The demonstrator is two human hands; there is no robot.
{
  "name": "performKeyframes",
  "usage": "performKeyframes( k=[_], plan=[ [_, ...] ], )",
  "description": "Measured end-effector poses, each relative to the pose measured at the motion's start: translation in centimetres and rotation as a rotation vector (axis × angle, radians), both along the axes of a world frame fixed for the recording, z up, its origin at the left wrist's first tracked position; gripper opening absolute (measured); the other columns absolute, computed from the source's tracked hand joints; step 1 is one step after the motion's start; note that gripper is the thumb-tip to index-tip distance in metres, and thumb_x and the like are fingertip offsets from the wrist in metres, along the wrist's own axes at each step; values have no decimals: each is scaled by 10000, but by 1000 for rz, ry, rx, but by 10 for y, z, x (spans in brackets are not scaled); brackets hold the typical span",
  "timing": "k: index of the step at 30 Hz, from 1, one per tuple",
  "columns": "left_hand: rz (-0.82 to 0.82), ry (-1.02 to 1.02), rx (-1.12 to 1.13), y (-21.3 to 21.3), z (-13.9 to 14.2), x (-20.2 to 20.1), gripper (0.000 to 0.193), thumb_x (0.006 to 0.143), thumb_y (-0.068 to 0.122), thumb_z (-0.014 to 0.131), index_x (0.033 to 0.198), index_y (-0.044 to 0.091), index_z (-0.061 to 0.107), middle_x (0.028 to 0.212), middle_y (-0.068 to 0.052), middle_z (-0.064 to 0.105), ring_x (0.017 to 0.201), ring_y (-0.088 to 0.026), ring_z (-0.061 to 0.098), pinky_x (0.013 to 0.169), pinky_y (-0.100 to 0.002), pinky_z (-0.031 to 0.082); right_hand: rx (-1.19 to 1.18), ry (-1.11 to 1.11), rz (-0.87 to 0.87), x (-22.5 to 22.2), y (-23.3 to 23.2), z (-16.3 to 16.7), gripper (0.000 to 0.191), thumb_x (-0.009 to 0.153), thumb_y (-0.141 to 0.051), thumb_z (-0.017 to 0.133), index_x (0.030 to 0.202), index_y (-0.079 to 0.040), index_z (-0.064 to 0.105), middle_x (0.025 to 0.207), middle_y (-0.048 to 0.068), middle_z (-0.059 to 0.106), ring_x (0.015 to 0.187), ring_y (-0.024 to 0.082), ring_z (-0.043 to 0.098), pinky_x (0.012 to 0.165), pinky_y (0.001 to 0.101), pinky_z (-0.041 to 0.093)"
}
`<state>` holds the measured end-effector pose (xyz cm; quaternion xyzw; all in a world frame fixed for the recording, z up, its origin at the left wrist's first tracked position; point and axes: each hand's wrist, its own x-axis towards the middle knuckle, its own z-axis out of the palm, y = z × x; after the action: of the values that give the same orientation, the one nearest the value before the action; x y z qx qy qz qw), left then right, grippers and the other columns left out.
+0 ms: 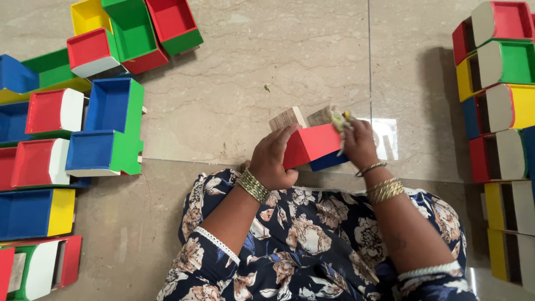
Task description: The person sits on the floor and wipes colorful wooden toy blocks and box-shaped toys with a cloth, cleaning one toy at a time and setting cleaned pieces aside with the others on the floor.
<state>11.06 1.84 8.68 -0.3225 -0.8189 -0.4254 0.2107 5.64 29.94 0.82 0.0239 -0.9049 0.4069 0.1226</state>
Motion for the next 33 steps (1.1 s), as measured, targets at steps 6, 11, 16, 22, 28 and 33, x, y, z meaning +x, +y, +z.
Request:
performKeyframes(
  k=[6, 11, 16, 22, 28, 33],
  plan=[
    [196, -121, -33, 2, -10, -11, 947, 617, 113, 728, 1496, 108, 378, 1315, -178, 618, 1178, -387, 603, 1046, -535, 444, 355, -356, -75, -21, 63, -48, 278, 1079, -236, 588, 1247, -16, 620, 1117, 319, 669, 1047, 494, 630, 931, 534, 508],
    [553, -390, 20, -4, -27, -23, 713, 647, 92, 756, 1322, 89, 526, 1279, -183, 620, 1222, -408, 530, 1056, -504, 438, 246, -553, -123, -23, 67, -28, 425, 886, -148, 643, 1304, -106, 583, 1058, 234, 724, 1039, 418, 681, 895, 470, 538],
    [515, -224, 64, -7, -29, -24, 637, 626, 59, 766, 1236, 91, 586, 1201, -146, 659, 1170, -391, 584, 1026, -491, 469, 189, 202, -34, -14, 68, -14, 242, 940, -72, 637, 1149, -123, 747, 1095, 186, 703, 1057, 337, 692, 924, 361, 572],
    [433, -137, 64, -5, -19, -26, 644, 633, 90, 831, 1230, 98, 589, 1162, -127, 671, 1127, -379, 617, 998, -488, 485, -633, -283, -189, 4, 30, -21, 373, 990, -121, 586, 1362, -92, 586, 1189, 119, 644, 981, 224, 630, 754, 333, 535],
    [464, -92, 39, -6, -17, -23, 676, 616, 137, 833, 1236, 91, 566, 1147, -139, 673, 1104, -386, 620, 979, -492, 485, -39, 19, 238, 38, -64, 55, 349, 985, -109, 612, 1329, -67, 657, 1479, 186, 500, 1370, 368, 522, 1059, 423, 520],
    [408, -79, 68, -9, -18, -23, 659, 684, 234, 896, 1223, 81, 549, 1145, -143, 655, 1096, -379, 623, 963, -491, 488, 58, 269, 469, 62, -111, 107, 453, 802, -103, 676, 1255, -79, 681, 1464, 165, 536, 1354, 400, 537, 1119, 472, 470]
  ],
)
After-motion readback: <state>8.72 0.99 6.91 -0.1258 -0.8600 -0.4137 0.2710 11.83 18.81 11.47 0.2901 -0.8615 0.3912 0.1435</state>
